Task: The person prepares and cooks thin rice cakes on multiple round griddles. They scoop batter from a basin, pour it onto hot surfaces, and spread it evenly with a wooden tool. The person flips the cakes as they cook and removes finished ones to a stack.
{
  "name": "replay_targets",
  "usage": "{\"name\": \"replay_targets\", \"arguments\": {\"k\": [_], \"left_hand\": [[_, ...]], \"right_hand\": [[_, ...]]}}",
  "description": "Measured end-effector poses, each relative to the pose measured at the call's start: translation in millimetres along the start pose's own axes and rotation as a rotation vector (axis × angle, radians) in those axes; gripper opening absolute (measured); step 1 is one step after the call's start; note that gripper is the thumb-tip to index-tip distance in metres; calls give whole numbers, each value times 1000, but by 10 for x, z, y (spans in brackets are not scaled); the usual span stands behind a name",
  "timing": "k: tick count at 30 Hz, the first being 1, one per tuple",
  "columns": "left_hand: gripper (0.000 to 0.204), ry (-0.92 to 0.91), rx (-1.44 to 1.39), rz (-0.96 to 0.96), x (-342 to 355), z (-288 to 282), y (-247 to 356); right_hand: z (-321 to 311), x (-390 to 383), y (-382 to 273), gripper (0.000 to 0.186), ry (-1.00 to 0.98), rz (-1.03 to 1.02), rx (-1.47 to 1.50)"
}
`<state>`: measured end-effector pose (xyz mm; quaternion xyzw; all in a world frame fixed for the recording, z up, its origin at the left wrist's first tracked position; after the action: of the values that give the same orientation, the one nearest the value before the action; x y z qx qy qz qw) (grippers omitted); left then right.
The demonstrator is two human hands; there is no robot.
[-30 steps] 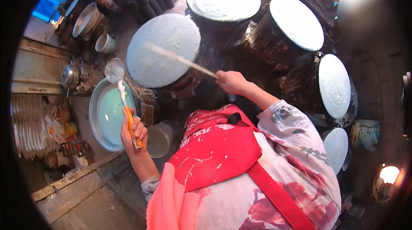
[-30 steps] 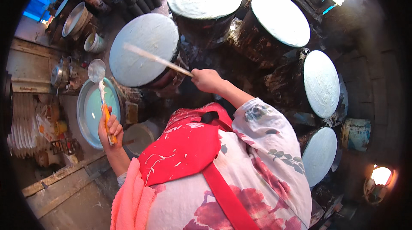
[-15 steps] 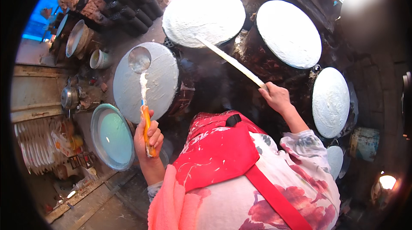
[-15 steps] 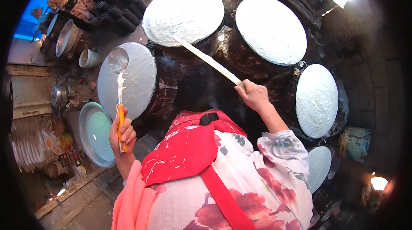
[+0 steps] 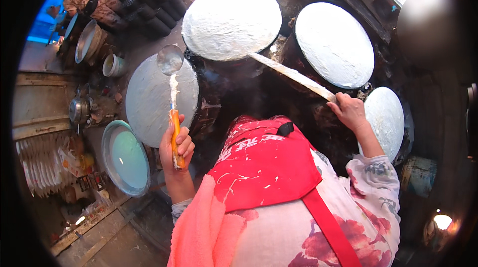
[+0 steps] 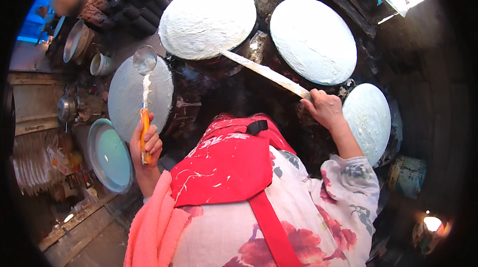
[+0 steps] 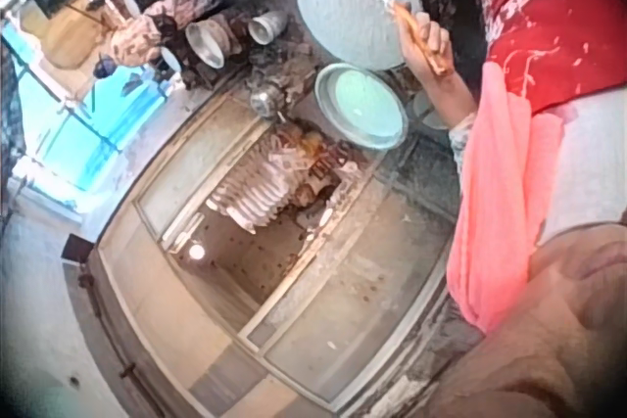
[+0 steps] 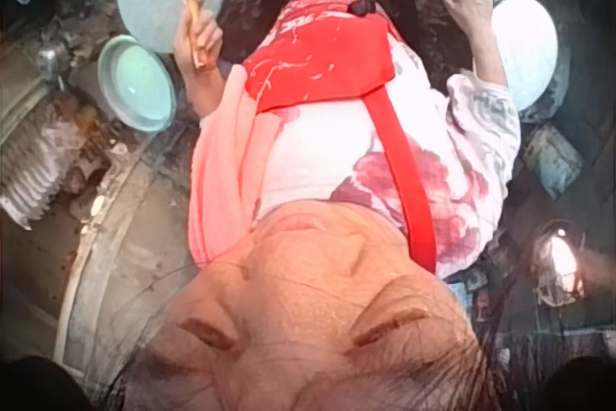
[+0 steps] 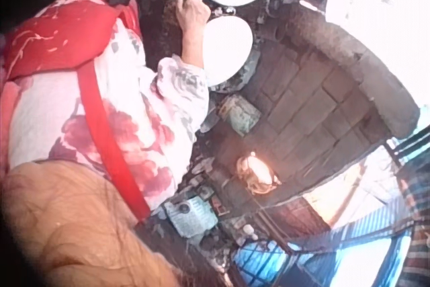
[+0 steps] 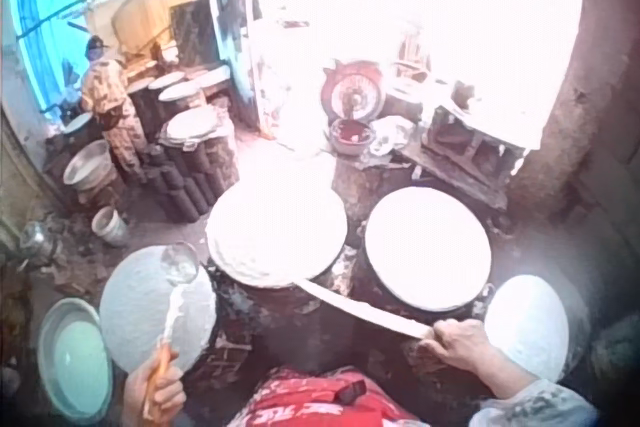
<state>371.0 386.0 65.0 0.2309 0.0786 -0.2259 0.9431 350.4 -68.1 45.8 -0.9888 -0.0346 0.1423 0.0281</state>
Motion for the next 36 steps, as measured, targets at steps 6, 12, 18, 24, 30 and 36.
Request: {"name": "replay_targets", "arguments": {"k": [6, 12, 18, 24, 30, 36], "left_hand": [[34, 27, 39, 98, -65, -63, 114], [33, 135, 221, 180, -199, -80, 259], [27, 545, 1041, 234, -152, -200, 307], [36, 0, -55, 100, 68, -83, 194], [38, 14, 48, 138, -47, -9, 120], [37, 115, 81, 253, -378, -83, 188]], "right_hand": [[-17, 92, 207, 39, -121, -41, -71], [-22, 110, 135, 40, -192, -118, -19], [-19, 164, 169, 39, -163, -68, -5], [-263, 477, -182, 39, -140, -141, -64], [-229, 1125, -853, 45, -297, -140, 98], [460, 1629, -1610, 53, -596, -241, 715]]}}
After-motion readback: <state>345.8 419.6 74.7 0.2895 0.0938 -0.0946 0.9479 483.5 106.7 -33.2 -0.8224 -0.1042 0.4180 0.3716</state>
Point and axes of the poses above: each hand's wrist, its own x-axis towards the middle knuckle, its own z-axis out of the palm, y = z × x, the point moved 7 cm from there along x, towards the middle knuckle, and after that the axes turned 13 degrees about -y, right-handed, at the moved point
